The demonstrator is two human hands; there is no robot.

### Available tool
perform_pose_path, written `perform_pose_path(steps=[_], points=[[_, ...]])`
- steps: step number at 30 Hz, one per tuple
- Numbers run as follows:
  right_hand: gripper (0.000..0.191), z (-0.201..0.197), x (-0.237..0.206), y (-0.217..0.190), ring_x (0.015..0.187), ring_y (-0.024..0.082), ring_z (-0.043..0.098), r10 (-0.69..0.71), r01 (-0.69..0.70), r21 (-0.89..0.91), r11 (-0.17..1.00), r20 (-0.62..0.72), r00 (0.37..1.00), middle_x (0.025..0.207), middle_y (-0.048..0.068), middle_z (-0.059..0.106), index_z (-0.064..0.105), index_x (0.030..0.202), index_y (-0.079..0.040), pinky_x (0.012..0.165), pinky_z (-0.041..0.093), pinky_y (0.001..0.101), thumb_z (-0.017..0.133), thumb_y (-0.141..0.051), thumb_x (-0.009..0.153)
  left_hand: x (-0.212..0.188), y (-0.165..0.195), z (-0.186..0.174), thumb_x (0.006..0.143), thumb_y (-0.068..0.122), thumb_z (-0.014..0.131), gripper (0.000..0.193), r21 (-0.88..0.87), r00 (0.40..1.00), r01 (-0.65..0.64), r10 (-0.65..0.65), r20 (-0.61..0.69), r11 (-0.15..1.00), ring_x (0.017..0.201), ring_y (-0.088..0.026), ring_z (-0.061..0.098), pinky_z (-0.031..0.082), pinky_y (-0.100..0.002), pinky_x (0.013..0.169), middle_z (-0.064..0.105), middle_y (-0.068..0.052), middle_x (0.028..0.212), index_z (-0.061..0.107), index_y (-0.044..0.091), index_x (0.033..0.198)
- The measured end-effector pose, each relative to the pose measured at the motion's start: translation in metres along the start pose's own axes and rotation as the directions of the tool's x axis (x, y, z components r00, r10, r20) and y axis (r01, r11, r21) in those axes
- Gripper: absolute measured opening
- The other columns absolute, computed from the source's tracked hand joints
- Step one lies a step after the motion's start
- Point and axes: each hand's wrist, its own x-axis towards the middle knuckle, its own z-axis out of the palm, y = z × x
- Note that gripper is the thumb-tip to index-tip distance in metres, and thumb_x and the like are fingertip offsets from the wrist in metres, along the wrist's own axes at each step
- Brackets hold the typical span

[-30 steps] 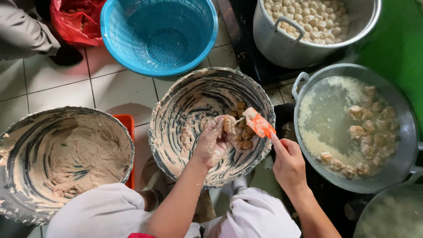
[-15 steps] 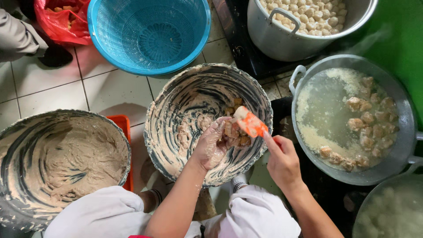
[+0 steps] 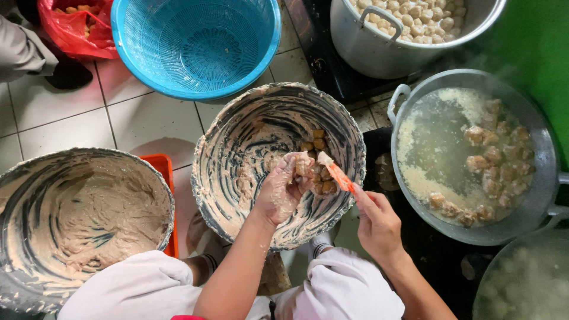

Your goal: The person sits on the floor and coats pieces of tofu with batter, using a spatula to scoop and spread batter over each piece by hand, then drops the coated pieces into a large pan of hot liquid beside them. Battered pieces accumulate in the pan as the person works through the bowl.

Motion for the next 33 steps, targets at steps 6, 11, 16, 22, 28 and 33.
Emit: perform_pose_path(steps=[6, 11, 16, 22, 28, 33], points=[[0.045, 0.008, -0.017, 0.013, 0.062, 0.014, 0.065, 0.513, -0.554, 0.17, 0.815, 0.232, 0.826, 0.085, 0.007, 0.074, 0.065, 0.134, -0.009, 0.058, 0.054, 0.0268, 0.054, 0.005, 0.093, 0.015, 0.012, -0.001, 0.106, 0.007, 0.054, 0.02, 0.126, 0.993, -0.12, 0.119, 0.009, 0.985, 0.095, -0.017, 0.067, 0.058, -0.031, 0.087, 0.069, -0.008, 0.111, 0.061, 0.005, 0.124], [0.047, 0.018, -0.028, 0.016, 0.071, 0.009, 0.064, 0.599, -0.705, 0.197, 0.682, 0.403, 0.692, 0.082, 0.006, 0.074, 0.066, 0.135, -0.011, 0.067, 0.054, 0.0262, 0.055, 0.002, 0.092, 0.061, -0.002, 0.011, 0.1, 0.007, 0.061, 0.021, 0.363, 0.998, -0.036, 0.05, -0.03, 0.931, 0.086, -0.014, 0.065, 0.055, -0.03, 0.076, 0.069, -0.007, 0.106, 0.062, 0.006, 0.121], [0.042, 0.016, -0.03, 0.014, 0.075, 0.01, 0.064, 0.59, -0.721, 0.172, 0.671, 0.464, 0.66, 0.085, 0.007, 0.076, 0.067, 0.133, -0.009, 0.073, 0.056, 0.0276, 0.058, -0.002, 0.092, 0.121, -0.062, 0.055, 0.096, 0.007, 0.066, 0.026, 0.613, 0.998, 0.063, -0.035, -0.057, 0.788, 0.085, -0.013, 0.068, 0.055, -0.028, 0.074, 0.07, -0.009, 0.106, 0.061, 0.0, 0.121], [0.038, 0.014, -0.037, 0.021, 0.07, 0.007, 0.061, 0.616, -0.735, 0.211, 0.645, 0.426, 0.663, 0.082, 0.003, 0.073, 0.068, 0.133, -0.009, 0.067, 0.053, 0.0253, 0.061, -0.008, 0.096, 0.162, -0.104, 0.108, 0.09, 0.014, 0.074, 0.06, 0.76, 0.965, -0.114, -0.11, 0.237, 0.64, 0.101, -0.014, 0.07, 0.058, -0.026, 0.086, 0.066, -0.009, 0.122, 0.045, 0.005, 0.142], [0.042, 0.003, -0.047, 0.032, 0.059, 0.004, 0.052, 0.778, -0.856, 0.271, 0.439, 0.362, 0.514, 0.08, -0.002, 0.068, 0.065, 0.139, -0.013, 0.053, 0.045, 0.0215, 0.059, -0.011, 0.098, 0.164, 0.0, 0.048, 0.089, 0.022, 0.08, 0.036, 0.941, 0.894, -0.328, 0.295, 0.338, -0.083, 0.091, -0.015, 0.072, 0.059, -0.029, 0.083, 0.076, -0.008, 0.101, 0.072, 0.006, 0.12], [0.045, -0.011, -0.049, 0.031, 0.059, 0.005, 0.053, 0.793, -0.847, 0.339, 0.409, 0.328, 0.514, 0.084, 0.0, 0.068, 0.062, 0.143, -0.011, 0.051, 0.045, 0.0217, 0.056, -0.011, 0.099, 0.145, 0.011, -0.024, 0.082, 0.021, 0.077, 0.035, 0.857, 0.875, -0.178, 0.32, 0.362, -0.483, 0.091, -0.035, 0.072, 0.057, -0.043, 0.083, 0.074, -0.018, 0.102, 0.075, 0.008, 0.114]])
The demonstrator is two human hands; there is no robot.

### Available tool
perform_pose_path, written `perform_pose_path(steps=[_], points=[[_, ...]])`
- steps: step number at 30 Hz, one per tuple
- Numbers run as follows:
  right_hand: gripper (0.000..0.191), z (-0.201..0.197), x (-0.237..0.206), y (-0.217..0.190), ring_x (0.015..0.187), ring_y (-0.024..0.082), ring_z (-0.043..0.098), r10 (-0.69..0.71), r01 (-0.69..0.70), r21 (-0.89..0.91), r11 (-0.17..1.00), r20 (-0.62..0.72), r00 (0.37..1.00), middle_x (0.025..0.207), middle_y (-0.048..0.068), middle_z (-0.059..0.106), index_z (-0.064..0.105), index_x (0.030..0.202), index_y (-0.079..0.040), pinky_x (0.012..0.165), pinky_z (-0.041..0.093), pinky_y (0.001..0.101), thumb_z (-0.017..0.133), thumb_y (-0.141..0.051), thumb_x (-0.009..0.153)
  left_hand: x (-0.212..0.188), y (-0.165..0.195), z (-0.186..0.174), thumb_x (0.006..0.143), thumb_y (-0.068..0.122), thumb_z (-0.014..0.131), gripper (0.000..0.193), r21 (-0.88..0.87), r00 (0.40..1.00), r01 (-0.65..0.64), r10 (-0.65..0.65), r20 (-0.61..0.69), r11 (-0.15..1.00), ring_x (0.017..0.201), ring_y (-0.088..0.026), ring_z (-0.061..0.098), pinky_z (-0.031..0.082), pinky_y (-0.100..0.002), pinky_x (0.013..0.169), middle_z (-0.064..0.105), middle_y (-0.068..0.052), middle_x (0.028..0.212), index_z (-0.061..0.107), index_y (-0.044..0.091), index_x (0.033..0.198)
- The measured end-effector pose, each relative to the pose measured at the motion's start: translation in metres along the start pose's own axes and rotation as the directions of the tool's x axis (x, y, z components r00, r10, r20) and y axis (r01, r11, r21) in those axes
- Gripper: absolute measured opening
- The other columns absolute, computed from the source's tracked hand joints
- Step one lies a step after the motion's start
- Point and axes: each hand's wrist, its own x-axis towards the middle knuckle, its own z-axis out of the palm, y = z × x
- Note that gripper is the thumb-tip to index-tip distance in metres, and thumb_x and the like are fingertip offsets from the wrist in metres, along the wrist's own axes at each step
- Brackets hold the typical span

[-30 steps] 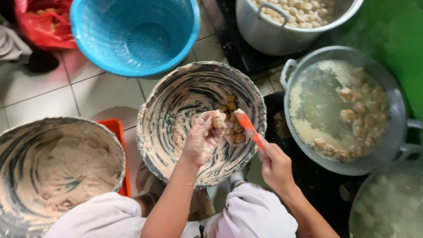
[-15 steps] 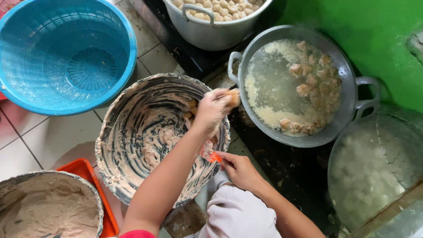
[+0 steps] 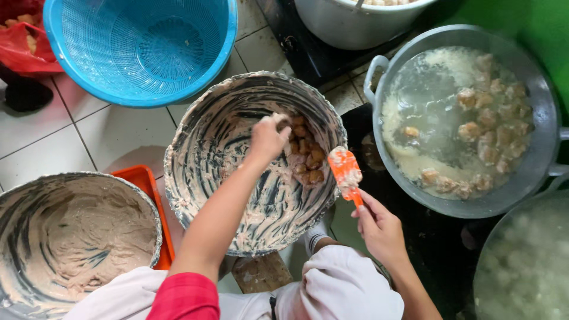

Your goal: The person sits on the floor and coats pieces of tofu with batter, using a spatula to scoop and spread batter over each piece by hand, then drops the coated pieces into a large pan of hot liquid beside them. Battered pieces accumulate in the pan as the person works through the bowl.

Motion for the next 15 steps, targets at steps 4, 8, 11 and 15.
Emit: perform_pose_path(steps=[4, 8, 11, 15], points=[[0.044, -0.005, -0.002, -0.002, 0.058, 0.005, 0.053, 0.024, -0.026, -0.04, 0.999, -0.04, 0.999, 0.083, 0.0, 0.067, 0.061, 0.143, -0.01, 0.05, 0.045, 0.0223, 0.056, -0.011, 0.099, -0.004, -0.006, 0.044, 0.085, 0.006, 0.059, 0.044, 0.334, 0.967, -0.023, -0.064, 0.247, 0.942, 0.086, -0.044, 0.07, 0.057, -0.053, 0.076, 0.071, -0.026, 0.097, 0.07, 0.012, 0.126], [0.044, -0.01, -0.005, -0.004, 0.058, 0.006, 0.053, 0.047, -0.049, -0.03, 0.998, -0.058, 0.997, 0.084, 0.0, 0.067, 0.06, 0.143, -0.008, 0.049, 0.044, 0.0221, 0.055, -0.01, 0.099, 0.015, -0.006, 0.072, 0.097, 0.011, 0.052, 0.023, 0.395, 0.931, -0.009, -0.136, 0.338, 0.919, 0.097, -0.039, 0.073, 0.059, -0.051, 0.084, 0.073, -0.021, 0.104, 0.074, 0.007, 0.103], [0.044, -0.009, -0.004, -0.014, 0.058, 0.005, 0.052, 0.025, -0.026, -0.04, 0.999, -0.045, 0.999, 0.084, -0.001, 0.066, 0.061, 0.142, -0.007, 0.049, 0.044, 0.0215, 0.056, -0.01, 0.098, 0.02, -0.011, 0.072, 0.098, 0.009, 0.052, 0.022, 0.309, 0.954, 0.062, -0.147, 0.261, 0.949, 0.095, -0.04, 0.072, 0.058, -0.052, 0.082, 0.073, -0.021, 0.101, 0.073, 0.007, 0.099], [0.041, 0.004, 0.012, -0.04, 0.06, 0.011, 0.056, -0.043, 0.038, -0.327, 0.944, -0.007, 0.999, 0.079, 0.005, 0.071, 0.067, 0.138, -0.012, 0.055, 0.048, 0.0267, 0.061, -0.012, 0.098, 0.012, -0.029, 0.045, 0.089, 0.004, 0.056, 0.023, 0.046, 0.996, 0.005, 0.0, -0.094, 0.999, 0.087, -0.04, 0.069, 0.057, -0.05, 0.074, 0.072, -0.024, 0.095, 0.071, 0.005, 0.106]])
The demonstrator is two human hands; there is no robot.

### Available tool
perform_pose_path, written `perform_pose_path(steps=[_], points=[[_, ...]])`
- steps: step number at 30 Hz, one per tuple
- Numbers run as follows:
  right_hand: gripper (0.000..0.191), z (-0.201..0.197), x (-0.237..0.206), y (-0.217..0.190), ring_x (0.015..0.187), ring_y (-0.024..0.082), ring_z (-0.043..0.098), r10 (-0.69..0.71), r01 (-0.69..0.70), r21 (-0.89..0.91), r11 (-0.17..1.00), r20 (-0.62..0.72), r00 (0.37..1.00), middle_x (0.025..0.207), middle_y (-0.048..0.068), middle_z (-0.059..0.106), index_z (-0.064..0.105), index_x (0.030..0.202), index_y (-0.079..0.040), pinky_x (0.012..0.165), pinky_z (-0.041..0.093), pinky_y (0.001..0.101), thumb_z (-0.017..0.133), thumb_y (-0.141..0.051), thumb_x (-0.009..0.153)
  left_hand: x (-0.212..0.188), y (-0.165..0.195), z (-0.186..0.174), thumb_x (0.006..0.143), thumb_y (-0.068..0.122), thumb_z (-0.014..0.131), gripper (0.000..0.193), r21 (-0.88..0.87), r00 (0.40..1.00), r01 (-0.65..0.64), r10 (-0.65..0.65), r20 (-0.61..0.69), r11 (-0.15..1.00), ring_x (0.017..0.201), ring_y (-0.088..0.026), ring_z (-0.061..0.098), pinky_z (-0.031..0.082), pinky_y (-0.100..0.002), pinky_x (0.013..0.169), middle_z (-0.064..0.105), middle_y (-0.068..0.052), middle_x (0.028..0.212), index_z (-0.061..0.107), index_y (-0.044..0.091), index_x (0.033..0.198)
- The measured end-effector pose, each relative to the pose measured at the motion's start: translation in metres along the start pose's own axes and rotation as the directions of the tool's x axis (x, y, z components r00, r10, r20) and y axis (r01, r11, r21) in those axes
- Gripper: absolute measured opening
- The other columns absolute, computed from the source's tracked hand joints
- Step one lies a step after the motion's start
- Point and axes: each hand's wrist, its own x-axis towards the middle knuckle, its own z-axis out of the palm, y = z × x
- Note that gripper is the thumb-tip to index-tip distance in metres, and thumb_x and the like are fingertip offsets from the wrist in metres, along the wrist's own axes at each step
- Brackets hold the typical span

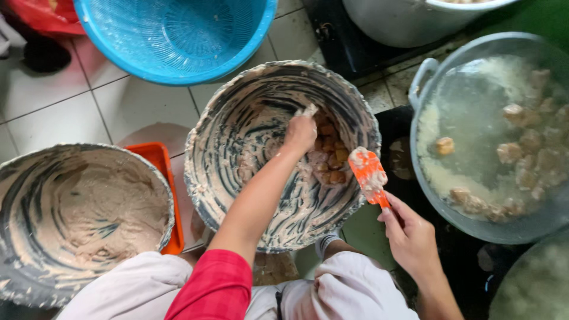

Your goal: The person sits on the floor and coats pieces of tofu with batter, using a spatula to scoop and spread batter over each piece by hand, then drops the coated pieces into a large pan of hot liquid beside them. Battered pieces accumulate in the pan as the person works through the bowl.

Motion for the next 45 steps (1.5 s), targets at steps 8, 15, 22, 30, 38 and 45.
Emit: perform_pose_path(steps=[8, 15, 22, 30, 38, 45], points=[[0.036, 0.073, 0.097, -0.08, 0.098, 0.036, 0.071, -0.122, 0.469, -0.671, 0.574, 0.496, 0.86, 0.104, 0.016, 0.075, 0.076, 0.121, -0.028, 0.088, 0.056, 0.047, 0.062, -0.022, 0.088, -0.032, -0.039, -0.117, 0.097, 0.008, 0.06, 0.005, -0.755, 0.837, 0.444, -0.524, 0.157, 0.483, 0.07, -0.006, 0.061, 0.053, -0.025, 0.065, 0.066, 0.003, 0.08, 0.063, 0.009, 0.092], [0.035, 0.149, 0.151, -0.139, 0.105, 0.033, 0.071, 0.033, 0.511, -0.778, 0.365, 0.559, 0.829, 0.113, 0.012, 0.074, 0.077, 0.115, -0.026, 0.089, 0.058, 0.0454, 0.075, -0.028, 0.08, -0.114, -0.03, -0.181, 0.086, 0.004, 0.082, 0.028, -0.713, 0.823, 0.352, -0.563, -0.072, 0.606, 0.072, -0.006, 0.056, 0.048, -0.024, 0.065, 0.064, -0.001, 0.084, 0.054, 0.006, 0.091], [0.029, 0.213, 0.123, -0.141, 0.099, 0.032, 0.073, -0.085, 0.695, -0.653, 0.3, 0.708, 0.701, 0.106, 0.013, 0.076, 0.078, 0.113, -0.023, 0.083, 0.059, 0.045, 0.065, -0.016, 0.088, -0.16, -0.043, -0.2, 0.087, 0.0, 0.074, 0.026, -0.732, 0.779, 0.325, -0.608, -0.151, 0.599, 0.084, -0.008, 0.061, 0.052, -0.023, 0.077, 0.066, -0.004, 0.095, 0.06, 0.002, 0.108], [0.038, 0.242, 0.075, -0.138, 0.089, 0.028, 0.073, -0.081, 0.824, -0.498, 0.27, 0.841, 0.535, 0.097, 0.009, 0.074, 0.072, 0.125, -0.037, 0.079, 0.06, 0.0439, 0.062, -0.021, 0.092, -0.177, -0.057, -0.208, 0.099, 0.014, 0.064, 0.023, -0.746, 0.775, 0.326, -0.616, -0.141, 0.581, 0.078, -0.01, 0.066, 0.055, -0.024, 0.07, 0.067, -0.004, 0.09, 0.049, 0.008, 0.114], [0.03, 0.206, 0.093, -0.103, 0.082, 0.023, 0.074, -0.202, 0.816, -0.159, 0.556, 0.926, 0.319, 0.093, 0.006, 0.079, 0.078, 0.117, -0.025, 0.078, 0.056, 0.0399, 0.066, -0.022, 0.09, -0.174, -0.063, -0.203, 0.106, 0.017, 0.06, 0.016, -0.887, 0.775, 0.348, -0.625, 0.091, 0.303, 0.088, -0.016, 0.073, 0.055, -0.025, 0.074, 0.067, -0.009, 0.096, 0.052, 0.004, 0.101], [0.027, 0.099, 0.112, -0.034, 0.074, 0.009, 0.059, -0.232, 0.212, 0.124, 0.969, 0.748, 0.622, 0.083, 0.002, 0.07, 0.074, 0.122, -0.002, 0.064, 0.048, 0.0268, 0.064, -0.009, 0.098, -0.156, -0.031, -0.188, 0.106, 0.02, 0.053, 0.016, -0.932, 0.78, 0.364, -0.55, 0.299, 0.008, 0.092, -0.013, 0.069, 0.058, -0.023, 0.078, 0.07, -0.009, 0.101, 0.057, 0.005, 0.105]])
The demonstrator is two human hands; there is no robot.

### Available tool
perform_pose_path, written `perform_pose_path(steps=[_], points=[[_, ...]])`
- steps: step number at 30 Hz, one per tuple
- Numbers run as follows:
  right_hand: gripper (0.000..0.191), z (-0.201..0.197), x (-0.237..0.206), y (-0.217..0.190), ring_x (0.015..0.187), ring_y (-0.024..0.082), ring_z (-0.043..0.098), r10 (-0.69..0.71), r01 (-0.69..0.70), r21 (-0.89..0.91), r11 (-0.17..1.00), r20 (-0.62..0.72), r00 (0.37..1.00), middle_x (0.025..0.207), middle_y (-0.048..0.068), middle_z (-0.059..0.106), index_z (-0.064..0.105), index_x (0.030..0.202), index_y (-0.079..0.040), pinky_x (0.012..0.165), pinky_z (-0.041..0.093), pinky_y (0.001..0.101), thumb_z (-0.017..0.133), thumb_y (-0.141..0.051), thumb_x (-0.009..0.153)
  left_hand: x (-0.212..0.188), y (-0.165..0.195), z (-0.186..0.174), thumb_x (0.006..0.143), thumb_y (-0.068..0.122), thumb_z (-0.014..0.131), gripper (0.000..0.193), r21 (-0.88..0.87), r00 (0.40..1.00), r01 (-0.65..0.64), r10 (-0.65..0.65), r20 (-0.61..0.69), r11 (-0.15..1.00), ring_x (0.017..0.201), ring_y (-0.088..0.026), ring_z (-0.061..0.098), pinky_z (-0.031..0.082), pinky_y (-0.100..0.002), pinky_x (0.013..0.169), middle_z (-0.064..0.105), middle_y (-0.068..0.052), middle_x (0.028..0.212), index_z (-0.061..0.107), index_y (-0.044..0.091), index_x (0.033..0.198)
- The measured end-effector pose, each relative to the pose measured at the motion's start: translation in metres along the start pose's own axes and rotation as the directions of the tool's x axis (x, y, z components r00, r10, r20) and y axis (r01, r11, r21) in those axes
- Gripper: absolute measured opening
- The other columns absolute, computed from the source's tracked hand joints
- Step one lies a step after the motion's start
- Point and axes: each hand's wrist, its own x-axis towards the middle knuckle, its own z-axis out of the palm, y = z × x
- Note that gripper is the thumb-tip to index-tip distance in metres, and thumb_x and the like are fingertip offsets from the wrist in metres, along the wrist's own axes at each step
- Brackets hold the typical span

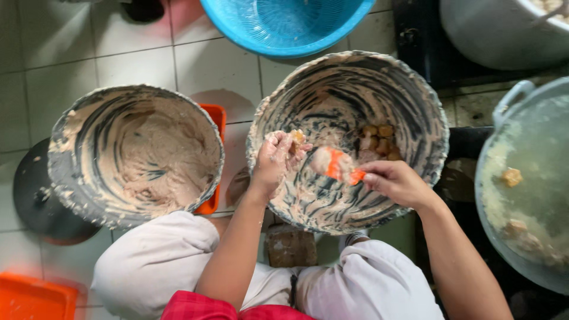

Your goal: The person sits on the floor and coats pieces of tofu with batter, using a spatula to scoop and spread batter over each piece by hand, then drops the coated pieces into a large pan of hot liquid beside them. Battered pieces accumulate in the pan as the person works through the bowl.

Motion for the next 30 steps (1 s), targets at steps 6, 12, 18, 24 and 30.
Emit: perform_pose_path(steps=[6, 12, 18, 24, 30], points=[[0.036, 0.01, -0.027, 0.001, 0.089, 0.009, 0.069, -0.191, 0.329, 0.464, 0.823, -0.319, 0.928, 0.104, 0.005, 0.073, 0.061, 0.128, 0.001, 0.076, 0.057, 0.0245, 0.067, -0.002, 0.092, -0.016, -0.055, 0.073, 0.108, 0.015, 0.057, 0.017, 0.291, 0.967, -0.22, 0.169, 0.191, 0.931, 0.083, -0.007, 0.051, 0.046, -0.023, 0.077, 0.057, -0.002, 0.097, 0.059, 0.004, 0.121], [0.045, 0.019, -0.036, -0.031, 0.091, 0.009, 0.071, -0.09, 0.36, 0.411, 0.838, -0.545, 0.834, 0.108, 0.008, 0.074, 0.056, 0.127, 0.001, 0.082, 0.06, 0.0257, 0.075, 0.0, 0.086, -0.036, -0.079, 0.113, 0.107, 0.017, 0.055, 0.015, 0.432, 0.921, -0.347, 0.215, 0.324, 0.832, 0.092, -0.006, 0.055, 0.049, -0.023, 0.084, 0.063, -0.001, 0.107, 0.056, 0.002, 0.112], [0.04, 0.014, -0.049, -0.026, 0.082, 0.007, 0.065, -0.064, 0.311, 0.31, 0.899, -0.607, 0.792, 0.095, 0.005, 0.071, 0.06, 0.125, 0.002, 0.073, 0.058, 0.0249, 0.074, -0.001, 0.088, -0.028, -0.09, 0.118, 0.106, 0.009, 0.054, 0.008, 0.139, 0.961, 0.003, -0.041, 0.272, 0.99, 0.091, -0.01, 0.059, 0.05, -0.026, 0.084, 0.063, -0.006, 0.111, 0.057, 0.002, 0.107], [0.04, 0.008, -0.055, -0.002, 0.079, 0.005, 0.063, -0.142, 0.29, 0.139, 0.947, -0.627, 0.766, 0.093, 0.003, 0.07, 0.062, 0.124, 0.002, 0.069, 0.054, 0.0209, 0.076, -0.001, 0.088, -0.019, -0.096, 0.116, 0.103, 0.006, 0.061, 0.006, 0.037, 0.965, 0.125, -0.13, 0.227, 0.991, 0.085, -0.011, 0.061, 0.052, -0.026, 0.081, 0.064, -0.003, 0.094, 0.06, 0.001, 0.1], [0.028, 0.013, -0.092, 0.03, 0.064, 0.007, 0.052, -0.054, 0.313, 0.368, 0.875, -0.57, 0.82, 0.089, 0.005, 0.07, 0.064, 0.128, 0.0, 0.055, 0.042, 0.0216, 0.065, -0.009, 0.101, -0.015, -0.098, 0.132, 0.1, 0.011, 0.064, 0.007, 0.311, 0.996, -0.081, 0.07, 0.047, 0.947, 0.082, -0.005, 0.057, 0.049, -0.022, 0.078, 0.065, 0.001, 0.091, 0.064, 0.005, 0.1]])
